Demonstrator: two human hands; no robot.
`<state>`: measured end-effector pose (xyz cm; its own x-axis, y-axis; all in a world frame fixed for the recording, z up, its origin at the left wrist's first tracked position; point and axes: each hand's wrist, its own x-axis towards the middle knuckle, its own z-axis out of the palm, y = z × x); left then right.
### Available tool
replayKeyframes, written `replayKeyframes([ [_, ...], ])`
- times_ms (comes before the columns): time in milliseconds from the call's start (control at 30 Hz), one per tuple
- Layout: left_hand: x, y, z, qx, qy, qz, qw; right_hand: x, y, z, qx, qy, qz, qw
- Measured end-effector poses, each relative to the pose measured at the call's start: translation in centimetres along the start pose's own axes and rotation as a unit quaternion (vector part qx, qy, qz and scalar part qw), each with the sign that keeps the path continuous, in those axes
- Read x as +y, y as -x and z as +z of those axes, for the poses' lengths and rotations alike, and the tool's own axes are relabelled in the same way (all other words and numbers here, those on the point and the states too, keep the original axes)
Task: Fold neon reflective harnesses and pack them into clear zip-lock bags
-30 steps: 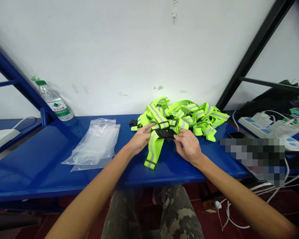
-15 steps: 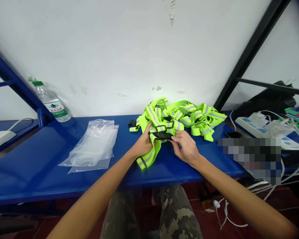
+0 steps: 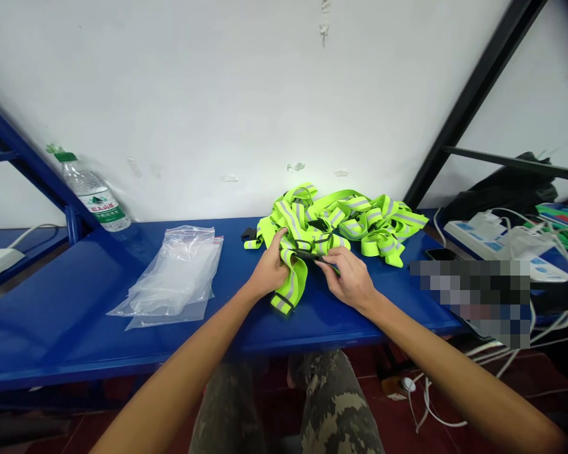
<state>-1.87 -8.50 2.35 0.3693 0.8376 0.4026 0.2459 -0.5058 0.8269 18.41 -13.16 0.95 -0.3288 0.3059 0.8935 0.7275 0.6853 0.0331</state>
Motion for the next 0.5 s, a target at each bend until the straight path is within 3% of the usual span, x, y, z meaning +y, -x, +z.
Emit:
replayKeyframes([
  [167, -0.7, 0.0, -1.5, -0.002, -0.122, 0.019, 0.992, 0.5, 0.1, -0.2, -0.019, -0.025, 0.019, 0.999],
  [300, -1.4, -0.2, -3.1, 0.031, -0.184, -0.013, 0.982, 1.2, 0.2, -0.5, 0.013, -0.033, 0.063, 0.997],
  [433, -1.5, -0.5, -4.0, 0.03, -0.14, -0.025, 0.989, 1.5, 0.3, -0.5, 0.001, -0.042, 0.078, 0.996],
  [500, -0.9, -0.7, -4.0, 0.066, -0.091, -0.027, 0.993, 1.5, 0.2, -0.4, 0.008, -0.039, 0.087, 0.995],
])
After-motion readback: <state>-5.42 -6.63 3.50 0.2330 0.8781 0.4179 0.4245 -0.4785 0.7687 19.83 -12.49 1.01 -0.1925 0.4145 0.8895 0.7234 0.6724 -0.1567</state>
